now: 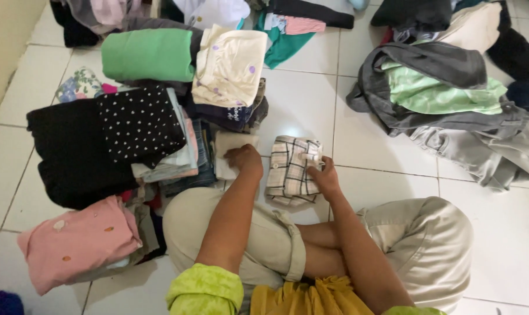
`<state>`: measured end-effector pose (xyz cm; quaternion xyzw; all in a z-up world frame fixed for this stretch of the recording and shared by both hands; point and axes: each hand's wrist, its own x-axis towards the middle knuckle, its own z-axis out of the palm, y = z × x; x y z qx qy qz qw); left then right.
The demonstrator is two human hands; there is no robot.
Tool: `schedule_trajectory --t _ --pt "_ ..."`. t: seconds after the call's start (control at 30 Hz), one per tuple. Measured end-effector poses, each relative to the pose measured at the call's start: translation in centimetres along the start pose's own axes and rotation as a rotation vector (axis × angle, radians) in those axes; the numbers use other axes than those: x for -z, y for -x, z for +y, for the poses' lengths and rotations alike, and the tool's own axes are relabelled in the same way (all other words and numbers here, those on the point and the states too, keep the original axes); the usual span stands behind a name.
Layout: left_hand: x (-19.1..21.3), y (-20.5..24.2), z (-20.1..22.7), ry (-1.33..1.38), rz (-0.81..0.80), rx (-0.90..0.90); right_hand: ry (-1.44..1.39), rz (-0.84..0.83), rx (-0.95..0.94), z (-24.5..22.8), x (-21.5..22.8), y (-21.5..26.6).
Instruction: Folding and stacking various items of clothing from a large pile on the floor into organized stacks.
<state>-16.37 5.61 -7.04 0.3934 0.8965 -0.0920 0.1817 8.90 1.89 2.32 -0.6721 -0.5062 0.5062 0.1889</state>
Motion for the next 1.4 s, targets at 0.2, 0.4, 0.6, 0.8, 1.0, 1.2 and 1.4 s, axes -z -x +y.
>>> schedule_trajectory --t 0.2,0.4,0.6,0.8,1.0,1.2,1.4 --pt "1.0 0.6 -0.5 0.015 -0.156 -0.005 -0.099 -0.044 0.005 0.7 -0.3 -0.2" --pt "2.6 0.9 -3.1 0.138 0.091 -0.226 -0.05 -0.015 0.044 3.2 -0.5 -1.1" --pt "10.9 8.8 -5.2 0.142 0.162 -0.236 -0.057 -0.008 0.048 2.1 -3.2 -1.3" --pt "10.5 14.8 -2.7 0.062 0.094 -0.299 -0.029 -0.161 0.091 -1.3 -10.3 -0.8" --pt "7.9 12.3 -1.9 -0.031 -0.135 -0.224 -0.035 -0.324 0.06 -2.7 -12.9 -1.4" --pt "6.2 10.5 -1.9 -0.132 0.15 -0.244 0.094 -0.453 0.144 -5.4 -9.7 2.4" --pt "8.3 11.2 -2.6 0.01 0.143 -0.257 0.023 -0.533 0.146 -5.5 -10.6 2.4"
